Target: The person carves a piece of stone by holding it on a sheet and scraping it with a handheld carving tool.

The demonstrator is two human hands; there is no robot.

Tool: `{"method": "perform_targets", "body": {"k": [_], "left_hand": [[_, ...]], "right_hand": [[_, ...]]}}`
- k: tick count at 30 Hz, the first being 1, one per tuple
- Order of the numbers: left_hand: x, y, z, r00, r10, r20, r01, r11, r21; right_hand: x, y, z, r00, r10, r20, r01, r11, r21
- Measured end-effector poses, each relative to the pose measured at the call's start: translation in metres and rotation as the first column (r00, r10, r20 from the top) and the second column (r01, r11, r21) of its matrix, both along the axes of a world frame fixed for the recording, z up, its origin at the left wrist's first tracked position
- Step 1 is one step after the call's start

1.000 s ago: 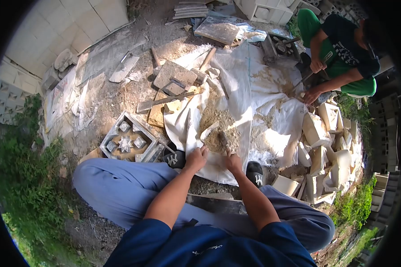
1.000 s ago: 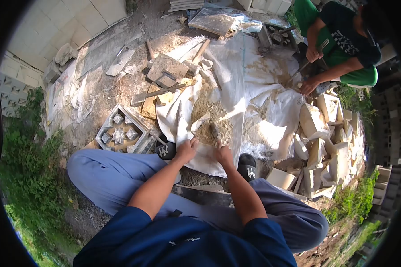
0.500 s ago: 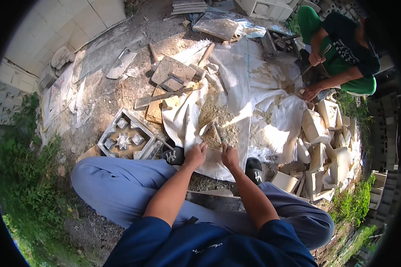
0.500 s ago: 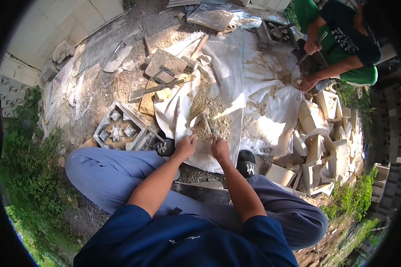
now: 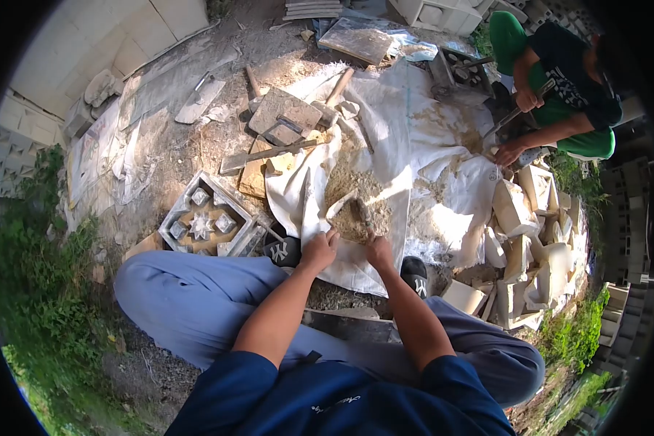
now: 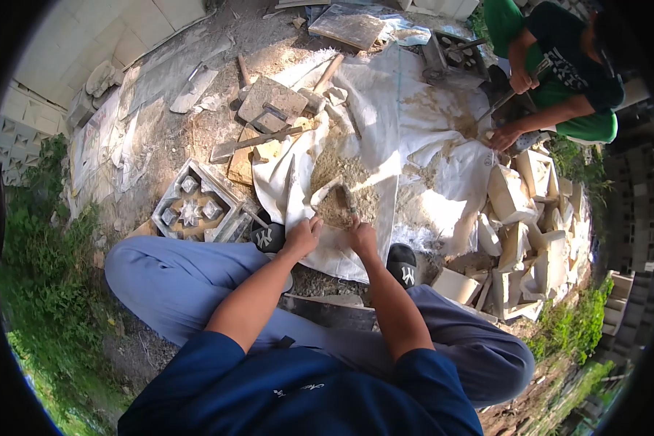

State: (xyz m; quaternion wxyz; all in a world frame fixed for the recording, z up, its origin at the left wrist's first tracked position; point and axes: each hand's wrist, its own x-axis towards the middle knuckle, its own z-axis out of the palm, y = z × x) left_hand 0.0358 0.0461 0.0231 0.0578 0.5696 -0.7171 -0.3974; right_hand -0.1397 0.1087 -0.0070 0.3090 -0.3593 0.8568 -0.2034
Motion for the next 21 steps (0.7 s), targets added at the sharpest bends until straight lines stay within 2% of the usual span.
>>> {"method": "perform_targets", "body": {"k": [1, 5, 6, 8, 10, 11, 12, 14, 15, 16, 17, 19, 21], "left_hand": [[0.001, -0.001, -0.005, 1.000, 0.021, 0.023, -0.022, 1.000, 0.020], [0.000, -0.002, -0.002, 0.997, 0.018, 0.079, -0.022, 0.998, 0.054], [0.000, -0.004, -0.009, 0.997, 0.022, 0.079, -0.027, 0.998, 0.057], [0.005, 0.001, -0.024, 0.999, -0.026, 0.021, 0.029, 0.994, -0.103], [0.006, 0.002, -0.019, 1.000, -0.009, 0.012, 0.009, 0.998, -0.060], [0.004, 0.000, -0.015, 1.000, -0.003, -0.002, 0.003, 1.000, -0.029], [0.001, -0.002, -0.013, 1.000, -0.007, -0.009, 0.006, 0.999, -0.035], [0.001, -0.003, -0.010, 0.997, 0.032, 0.065, -0.039, 0.993, 0.113], [0.000, -0.001, -0.005, 0.998, 0.026, 0.063, -0.032, 0.994, 0.107], [0.001, 0.000, 0.001, 0.997, -0.012, 0.074, 0.010, 0.999, 0.030], [0.001, -0.002, 0.005, 0.995, -0.048, 0.086, 0.052, 0.998, -0.046], [0.002, -0.001, -0.011, 0.992, -0.048, 0.117, 0.051, 0.998, -0.020], [0.002, -0.003, -0.017, 0.989, -0.039, 0.143, 0.039, 0.999, 0.006]], "right_hand": [[-0.001, -0.001, -0.002, 0.999, -0.025, 0.033, 0.024, 0.998, 0.053], [0.002, -0.005, 0.011, 0.998, -0.039, 0.041, 0.038, 0.999, 0.006], [0.002, -0.007, 0.017, 0.995, -0.069, 0.073, 0.074, 0.996, -0.057], [0.005, -0.008, 0.026, 0.990, -0.083, 0.110, 0.095, 0.990, -0.101], [0.005, -0.010, 0.027, 0.980, -0.142, 0.136, 0.168, 0.966, -0.197], [0.007, -0.007, 0.029, 0.993, -0.105, 0.047, 0.113, 0.966, -0.231], [0.003, -0.002, 0.017, 0.993, -0.109, 0.041, 0.115, 0.965, -0.237], [-0.006, 0.013, -0.022, 0.998, 0.006, -0.058, -0.010, 0.998, -0.061], [-0.006, 0.018, -0.017, 0.998, 0.055, -0.041, -0.058, 0.996, -0.066], [-0.006, 0.016, -0.013, 0.998, 0.045, -0.040, -0.048, 0.996, -0.073], [-0.008, 0.014, -0.010, 1.000, -0.013, -0.015, 0.012, 0.998, -0.055], [-0.009, 0.018, -0.009, 0.998, -0.069, 0.008, 0.070, 0.997, -0.020], [-0.014, 0.013, -0.005, 0.964, -0.260, 0.056, 0.264, 0.959, -0.101]]}}
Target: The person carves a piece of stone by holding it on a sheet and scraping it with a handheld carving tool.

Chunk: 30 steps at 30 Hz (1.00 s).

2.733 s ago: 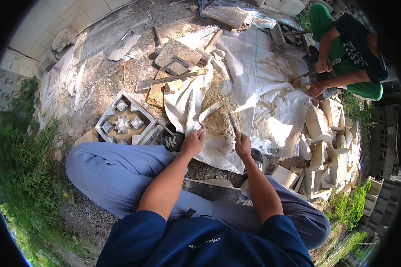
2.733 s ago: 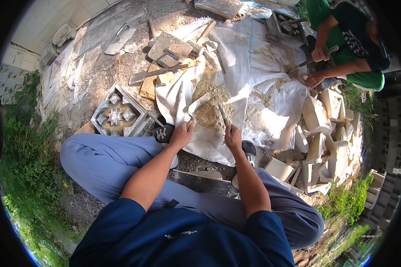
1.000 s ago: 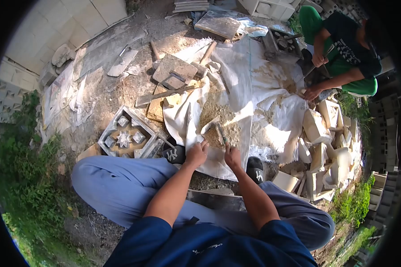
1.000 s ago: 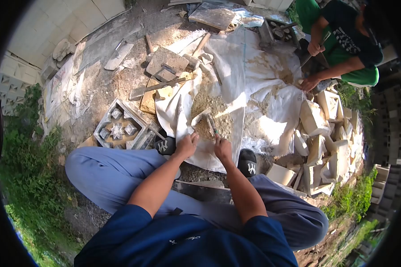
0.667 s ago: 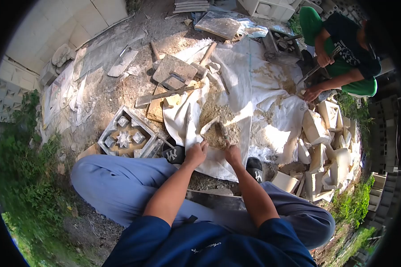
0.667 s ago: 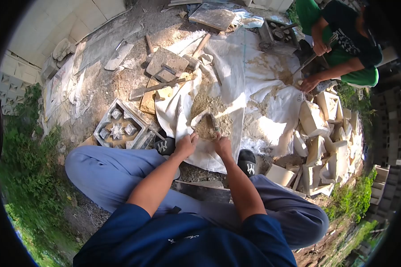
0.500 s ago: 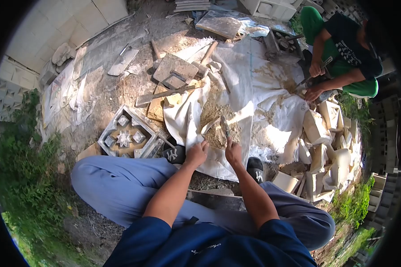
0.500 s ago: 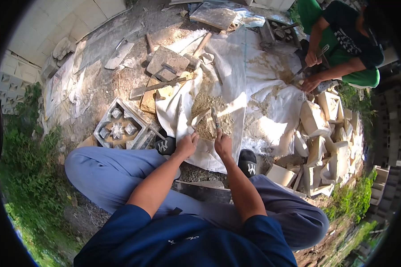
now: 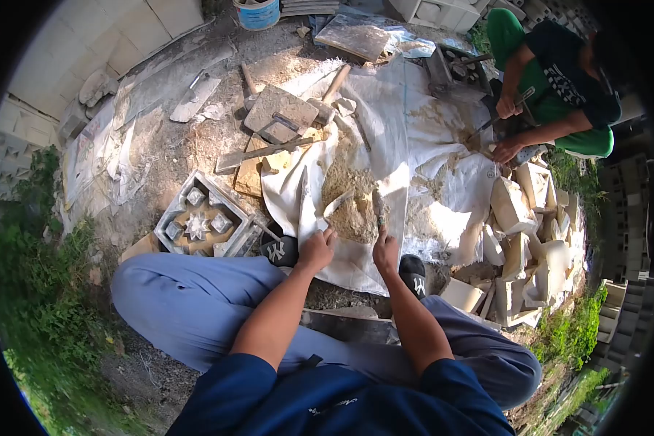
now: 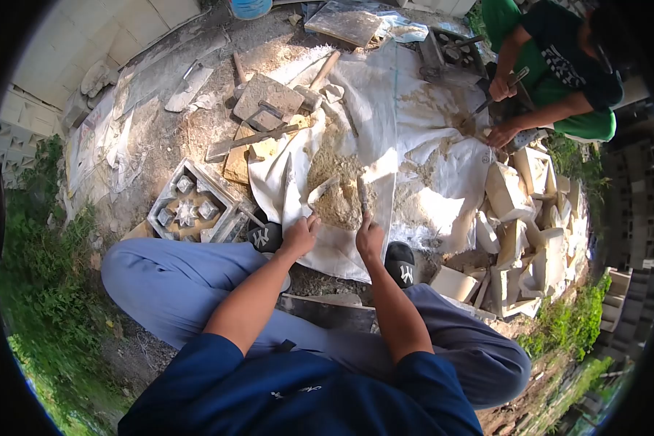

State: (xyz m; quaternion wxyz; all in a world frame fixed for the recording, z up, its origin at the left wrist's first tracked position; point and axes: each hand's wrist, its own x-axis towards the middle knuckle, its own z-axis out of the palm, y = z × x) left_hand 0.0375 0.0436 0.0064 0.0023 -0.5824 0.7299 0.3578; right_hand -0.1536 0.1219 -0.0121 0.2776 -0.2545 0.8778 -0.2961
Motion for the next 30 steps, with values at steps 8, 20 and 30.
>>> {"method": "perform_targets", "body": {"k": [8, 20, 30], "left_hand": [[-0.004, 0.001, 0.023, 0.999, -0.024, -0.032, 0.024, 1.000, -0.004], [-0.006, 0.001, 0.029, 0.998, 0.030, -0.049, -0.028, 0.999, 0.034], [-0.001, -0.003, -0.006, 0.994, 0.105, -0.030, -0.099, 0.983, 0.155]], "right_hand": [[-0.025, 0.003, -0.007, 0.998, -0.015, 0.065, 0.009, 0.995, 0.098], [-0.018, -0.001, 0.014, 0.999, 0.036, -0.028, -0.037, 0.998, -0.060], [-0.021, -0.004, 0.032, 0.996, 0.090, -0.002, -0.090, 0.994, 0.056]]}}
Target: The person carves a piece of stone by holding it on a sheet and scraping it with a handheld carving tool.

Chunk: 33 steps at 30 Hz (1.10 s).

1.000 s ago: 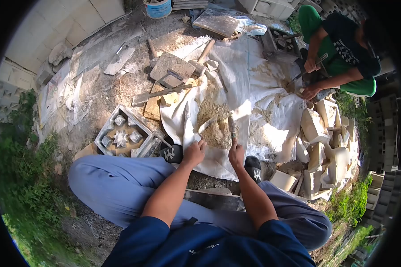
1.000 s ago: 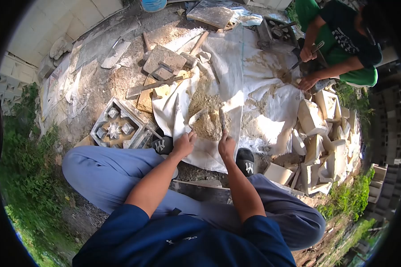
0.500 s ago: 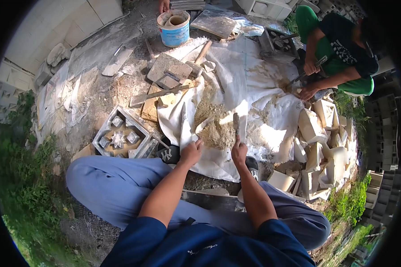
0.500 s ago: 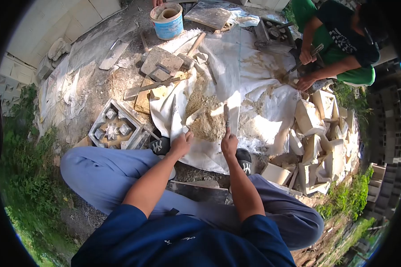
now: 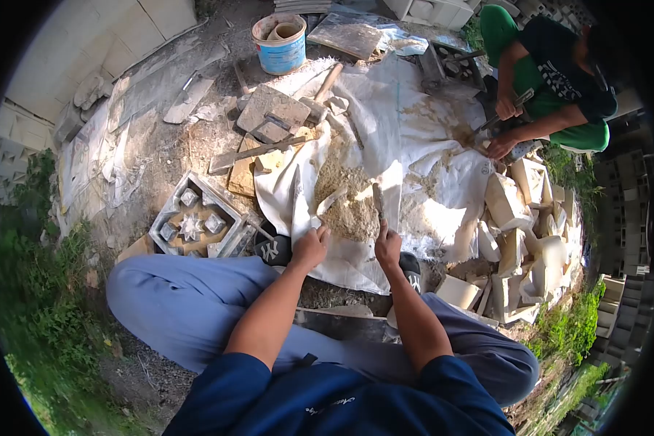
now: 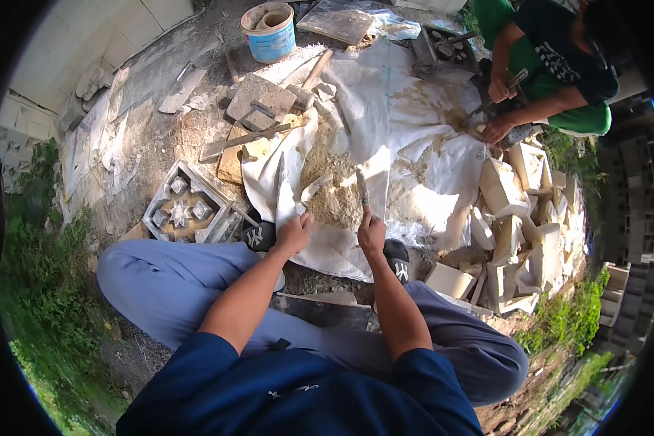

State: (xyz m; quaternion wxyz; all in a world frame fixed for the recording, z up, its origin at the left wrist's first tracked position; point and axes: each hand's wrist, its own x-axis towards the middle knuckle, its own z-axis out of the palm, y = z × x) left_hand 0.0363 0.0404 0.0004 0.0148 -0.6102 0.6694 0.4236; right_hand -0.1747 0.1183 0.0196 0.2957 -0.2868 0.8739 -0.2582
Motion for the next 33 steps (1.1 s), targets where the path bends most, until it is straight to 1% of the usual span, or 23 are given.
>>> {"method": "perform_targets", "body": {"k": [1, 2, 3, 4, 5, 6, 7, 9, 11, 12, 14, 15, 17, 18, 19, 20, 23, 24, 25, 28, 29, 31, 33], "left_hand": [[0.004, 0.003, -0.023, 0.999, -0.039, -0.025, 0.034, 0.984, -0.175], [0.006, 0.006, -0.036, 0.995, -0.085, -0.043, 0.065, 0.935, -0.350], [0.006, 0.007, -0.031, 0.995, -0.083, -0.047, 0.062, 0.935, -0.348], [0.005, 0.005, -0.023, 0.995, -0.071, -0.074, 0.049, 0.964, -0.263], [0.002, 0.004, -0.014, 0.994, -0.067, -0.088, 0.046, 0.974, -0.223], [0.000, 0.002, -0.008, 0.993, -0.063, -0.101, 0.044, 0.982, -0.184], [-0.001, 0.002, -0.005, 0.998, -0.029, -0.062, 0.022, 0.993, -0.113], [-0.001, -0.003, 0.002, 1.000, -0.007, -0.016, 0.006, 0.999, -0.051], [-0.001, -0.003, 0.006, 0.998, 0.009, -0.065, -0.010, 1.000, -0.004], [-0.001, -0.003, 0.004, 0.997, 0.016, -0.082, -0.015, 1.000, 0.013], [0.001, 0.001, -0.004, 0.999, -0.011, -0.033, 0.008, 0.997, -0.072], [0.003, 0.005, -0.003, 1.000, -0.001, -0.030, -0.001, 0.998, -0.056], [0.000, 0.002, 0.003, 0.998, 0.008, -0.058, -0.012, 0.998, -0.058], [0.000, 0.002, 0.000, 0.998, 0.000, -0.059, -0.003, 0.999, -0.054], [-0.001, 0.001, -0.003, 0.998, -0.009, -0.060, 0.006, 0.999, -0.050], [0.000, 0.001, -0.006, 0.998, -0.007, -0.055, 0.004, 0.999, -0.050], [0.000, -0.003, 0.000, 0.999, -0.010, -0.041, 0.008, 0.999, -0.044], [0.000, -0.003, 0.001, 0.999, -0.010, -0.037, 0.009, 1.000, -0.024], [0.000, -0.002, 0.002, 0.999, -0.013, -0.038, 0.012, 1.000, -0.023], [0.000, 0.000, 0.000, 0.999, 0.010, -0.031, -0.011, 1.000, -0.022], [0.001, 0.000, -0.001, 0.998, 0.027, -0.063, -0.029, 0.999, -0.037], [0.002, 0.004, -0.006, 0.994, 0.041, -0.097, -0.047, 0.998, -0.053], [0.000, 0.001, -0.007, 0.998, 0.023, -0.059, -0.025, 0.999, -0.039]], "right_hand": [[0.001, 0.002, 0.005, 0.998, -0.040, 0.044, 0.040, 0.999, -0.015], [0.002, 0.003, 0.005, 0.999, -0.048, 0.022, 0.049, 0.997, -0.063], [0.003, 0.005, 0.003, 0.999, -0.046, 0.019, 0.047, 0.997, -0.061], [0.004, 0.008, -0.008, 0.999, -0.032, -0.033, 0.031, 0.999, -0.021], [0.005, 0.010, -0.019, 0.996, -0.018, -0.084, 0.019, 1.000, 0.017], [-0.006, 0.015, -0.051, 0.999, 0.047, -0.003, -0.047, 0.991, 0.123], [-0.005, 0.015, -0.046, 0.999, 0.043, -0.003, -0.042, 0.992, 0.116], [-0.002, 0.012, -0.034, 0.999, 0.029, -0.033, -0.025, 0.994, 0.107], [-0.002, 0.011, -0.024, 0.997, 0.034, -0.067, -0.028, 0.997, 0.078], [-0.004, 0.009, -0.021, 0.999, -0.010, -0.053, 0.010, 1.000, -0.013], [-0.006, 0.008, -0.017, 0.997, -0.071, -0.013, 0.068, 0.984, -0.162], [-0.005, 0.008, -0.020, 0.994, -0.107, 0.031, 0.111, 0.952, -0.284], [-0.005, 0.011, -0.020, 0.994, -0.113, -0.009, 0.108, 0.969, -0.221], [-0.006, 0.013, -0.021, 0.996, -0.069, -0.054, 0.061, 0.990, -0.127], [-0.008, 0.019, -0.035, 0.995, -0.023, -0.093, 0.020, 0.999, -0.032], [-0.014, 0.023, -0.051, 1.000, -0.008, 0.001, 0.008, 0.991, 0.137], [-0.014, 0.020, -0.042, 0.999, -0.033, 0.018, 0.030, 0.990, 0.139], [-0.014, 0.018, -0.035, 1.000, -0.026, 0.013, 0.025, 0.994, 0.102], [-0.014, 0.016, -0.029, 1.000, -0.029, 0.011, 0.028, 0.994, 0.103], [-0.014, 0.009, -0.016, 0.991, -0.132, -0.015, 0.131, 0.990, -0.044], [-0.014, 0.009, -0.013, 0.990, -0.142, -0.015, 0.139, 0.982, -0.131], [-0.011, 0.008, -0.017, 0.980, -0.196, -0.037, 0.183, 0.959, -0.216], [-0.010, 0.012, -0.022, 0.981, -0.176, -0.076, 0.174, 0.984, -0.031]]}}
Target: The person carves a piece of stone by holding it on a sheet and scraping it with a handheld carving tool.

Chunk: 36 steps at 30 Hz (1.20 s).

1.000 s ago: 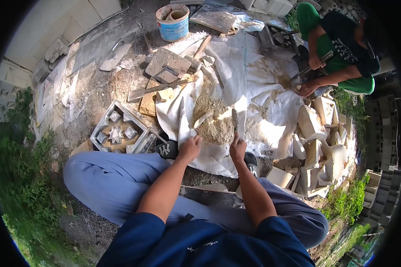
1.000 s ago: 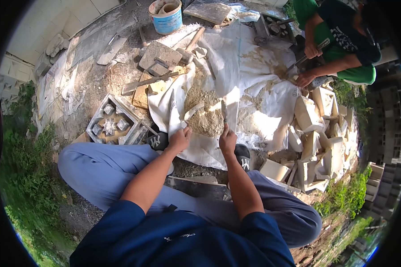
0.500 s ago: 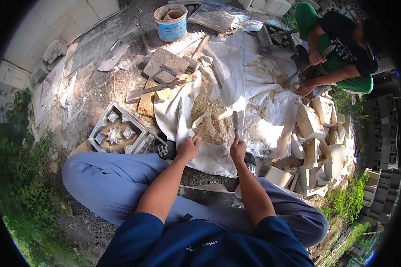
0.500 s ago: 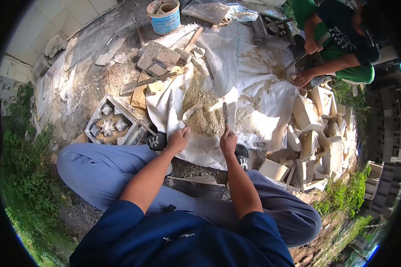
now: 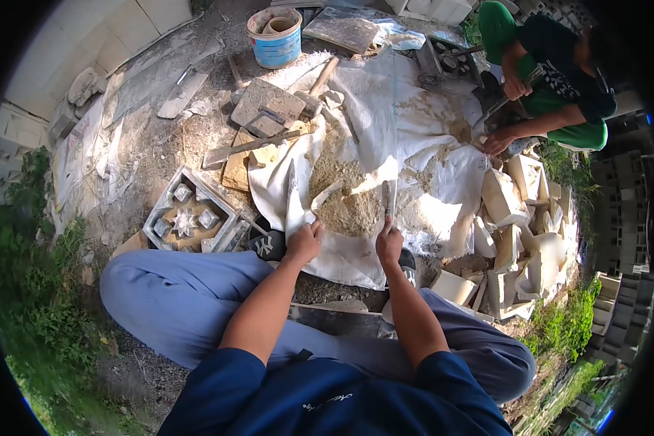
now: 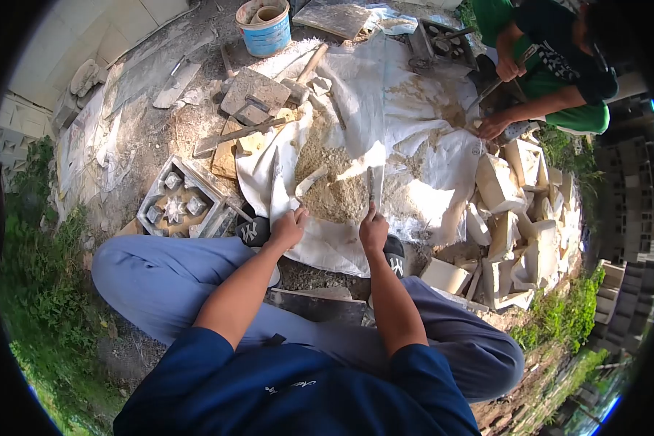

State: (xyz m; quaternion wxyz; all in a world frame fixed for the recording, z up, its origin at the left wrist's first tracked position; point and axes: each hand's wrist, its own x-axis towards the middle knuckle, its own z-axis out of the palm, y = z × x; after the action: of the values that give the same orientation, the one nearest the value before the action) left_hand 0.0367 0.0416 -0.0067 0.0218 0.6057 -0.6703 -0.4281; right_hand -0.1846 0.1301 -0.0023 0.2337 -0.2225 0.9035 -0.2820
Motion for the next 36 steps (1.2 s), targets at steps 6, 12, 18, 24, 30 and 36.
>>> {"method": "perform_targets", "body": {"k": [6, 12, 18, 24, 30, 36], "left_hand": [[-0.003, -0.005, 0.023, 1.000, 0.019, 0.007, -0.020, 0.992, 0.128], [0.004, 0.000, -0.015, 0.999, -0.046, 0.008, 0.046, 0.999, -0.024], [0.005, -0.002, -0.024, 0.997, -0.070, -0.024, 0.066, 0.989, -0.135], [-0.003, -0.008, 0.023, 1.000, 0.014, 0.011, -0.015, 0.995, 0.095], [0.002, 0.000, -0.008, 0.998, -0.059, -0.003, 0.058, 0.990, -0.131], [-0.001, -0.001, 0.005, 1.000, -0.005, -0.012, 0.005, 1.000, -0.014]], "right_hand": [[-0.001, 0.008, -0.017, 0.998, 0.018, 0.064, -0.027, 0.989, 0.147], [-0.001, 0.017, -0.011, 0.999, 0.009, 0.036, 0.000, 0.969, -0.249], [0.001, 0.020, -0.035, 0.996, 0.027, 0.082, -0.037, 0.991, 0.132], [0.000, 0.019, -0.014, 0.997, -0.013, 0.074, 0.021, 0.994, -0.107], [0.002, 0.015, -0.013, 0.993, 0.118, 0.018, -0.119, 0.988, 0.103], [-0.003, 0.013, -0.018, 0.985, 0.136, 0.111, -0.151, 0.978, 0.145]]}}
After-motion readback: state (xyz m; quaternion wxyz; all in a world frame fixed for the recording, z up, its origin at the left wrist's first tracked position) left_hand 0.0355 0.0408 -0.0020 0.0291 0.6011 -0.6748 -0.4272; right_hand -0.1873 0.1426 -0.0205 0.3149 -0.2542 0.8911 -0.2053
